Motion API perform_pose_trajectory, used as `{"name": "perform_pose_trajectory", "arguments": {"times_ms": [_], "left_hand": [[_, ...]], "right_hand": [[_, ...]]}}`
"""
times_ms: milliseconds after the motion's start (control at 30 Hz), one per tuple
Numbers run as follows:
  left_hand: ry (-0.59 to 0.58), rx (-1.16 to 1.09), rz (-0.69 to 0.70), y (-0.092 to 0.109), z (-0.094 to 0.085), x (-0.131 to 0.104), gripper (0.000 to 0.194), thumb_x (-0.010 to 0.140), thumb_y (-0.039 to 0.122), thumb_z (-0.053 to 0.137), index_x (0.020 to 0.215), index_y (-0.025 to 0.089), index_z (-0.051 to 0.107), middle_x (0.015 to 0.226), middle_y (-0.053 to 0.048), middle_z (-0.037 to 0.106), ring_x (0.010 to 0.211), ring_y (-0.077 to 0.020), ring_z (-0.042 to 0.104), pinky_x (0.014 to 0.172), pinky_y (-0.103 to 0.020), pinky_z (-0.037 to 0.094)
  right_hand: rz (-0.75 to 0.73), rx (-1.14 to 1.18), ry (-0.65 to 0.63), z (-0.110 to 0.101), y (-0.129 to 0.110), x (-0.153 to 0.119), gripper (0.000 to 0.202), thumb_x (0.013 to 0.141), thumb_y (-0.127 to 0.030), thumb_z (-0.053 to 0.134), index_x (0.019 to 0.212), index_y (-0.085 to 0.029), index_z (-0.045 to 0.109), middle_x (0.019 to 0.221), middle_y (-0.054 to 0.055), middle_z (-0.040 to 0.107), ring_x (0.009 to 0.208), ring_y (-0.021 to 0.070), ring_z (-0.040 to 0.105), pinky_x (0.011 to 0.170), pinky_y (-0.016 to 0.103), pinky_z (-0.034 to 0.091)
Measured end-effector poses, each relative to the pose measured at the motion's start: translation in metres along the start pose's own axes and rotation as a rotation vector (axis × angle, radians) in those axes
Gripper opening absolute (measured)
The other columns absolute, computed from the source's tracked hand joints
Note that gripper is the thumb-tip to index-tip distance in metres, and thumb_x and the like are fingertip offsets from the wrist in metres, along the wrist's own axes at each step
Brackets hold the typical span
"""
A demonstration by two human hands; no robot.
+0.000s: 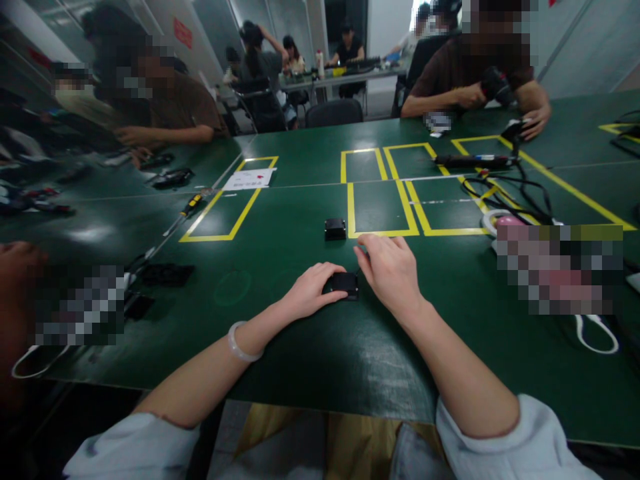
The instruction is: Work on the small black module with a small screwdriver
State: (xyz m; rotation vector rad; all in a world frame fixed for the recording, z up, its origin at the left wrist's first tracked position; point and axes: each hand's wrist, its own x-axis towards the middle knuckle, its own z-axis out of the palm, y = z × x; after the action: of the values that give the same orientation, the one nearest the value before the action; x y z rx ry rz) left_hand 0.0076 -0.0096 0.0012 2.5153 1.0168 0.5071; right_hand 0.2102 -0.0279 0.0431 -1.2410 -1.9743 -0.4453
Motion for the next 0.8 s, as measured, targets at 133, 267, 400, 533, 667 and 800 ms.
{"name": "perform_pose_trajectory", "arguments": {"times_ms": [133, 267, 400, 533, 667, 800], "left_hand": [[-0.003, 0.0, -0.003, 0.0001, -0.0001, 0.0003, 0.039, 0.088, 0.047, 0.058, 0.116, 0.022, 0.051, 0.111, -0.005, 0.059, 0.1, -0.0231, 0.054, 0.088, -0.037, 0.044], [-0.005, 0.004, -0.007, -0.0001, 0.0003, 0.0004, 0.04, 0.087, 0.047, 0.058, 0.116, 0.021, 0.05, 0.109, -0.005, 0.059, 0.1, -0.0236, 0.055, 0.087, -0.037, 0.044], [-0.001, -0.002, -0.009, -0.0002, 0.0006, 0.0001, 0.04, 0.087, 0.047, 0.058, 0.116, 0.021, 0.05, 0.11, -0.006, 0.059, 0.101, -0.0238, 0.054, 0.088, -0.038, 0.043], [0.0, -0.005, -0.001, 0.0, 0.0001, 0.0, 0.039, 0.087, 0.047, 0.058, 0.116, 0.021, 0.051, 0.11, -0.005, 0.059, 0.1, -0.0233, 0.054, 0.087, -0.037, 0.044], [-0.001, 0.002, -0.006, 0.0, 0.0002, 0.0, 0.039, 0.087, 0.046, 0.059, 0.116, 0.022, 0.051, 0.11, -0.005, 0.059, 0.099, -0.0234, 0.054, 0.087, -0.037, 0.044], [0.006, 0.002, -0.008, -0.0001, 0.0009, -0.0003, 0.039, 0.087, 0.046, 0.06, 0.116, 0.022, 0.05, 0.11, -0.005, 0.06, 0.1, -0.0235, 0.055, 0.087, -0.037, 0.044]], "right_hand": [[-0.015, -0.007, 0.021, 0.0027, -0.0002, -0.0013, 0.023, 0.089, -0.016, 0.045, 0.111, -0.016, 0.048, 0.08, 0.003, 0.064, 0.069, 0.0163, 0.057, 0.071, 0.03, 0.039], [0.0, 0.011, 0.007, 0.002, -0.0026, -0.0018, 0.028, 0.088, -0.016, 0.045, 0.116, -0.014, 0.045, 0.082, 0.004, 0.064, 0.07, 0.0172, 0.057, 0.073, 0.031, 0.04], [-0.006, 0.02, 0.007, -0.0009, -0.0031, -0.0016, 0.017, 0.089, -0.023, 0.05, 0.104, -0.016, 0.051, 0.076, 0.002, 0.062, 0.066, 0.0162, 0.055, 0.071, 0.03, 0.04], [-0.004, 0.017, 0.009, -0.0004, -0.0017, -0.0022, 0.009, 0.09, -0.023, 0.049, 0.096, -0.019, 0.052, 0.07, 0.0, 0.06, 0.062, 0.0151, 0.052, 0.069, 0.029, 0.039], [0.002, 0.029, 0.038, 0.0014, -0.0017, -0.0025, 0.016, 0.088, -0.016, 0.045, 0.102, -0.018, 0.051, 0.079, 0.003, 0.064, 0.068, 0.0162, 0.054, 0.071, 0.03, 0.039], [0.012, 0.04, 0.017, -0.0001, -0.0026, -0.002, 0.014, 0.088, -0.02, 0.046, 0.101, -0.019, 0.052, 0.08, 0.002, 0.064, 0.069, 0.0165, 0.055, 0.071, 0.03, 0.039]]}}
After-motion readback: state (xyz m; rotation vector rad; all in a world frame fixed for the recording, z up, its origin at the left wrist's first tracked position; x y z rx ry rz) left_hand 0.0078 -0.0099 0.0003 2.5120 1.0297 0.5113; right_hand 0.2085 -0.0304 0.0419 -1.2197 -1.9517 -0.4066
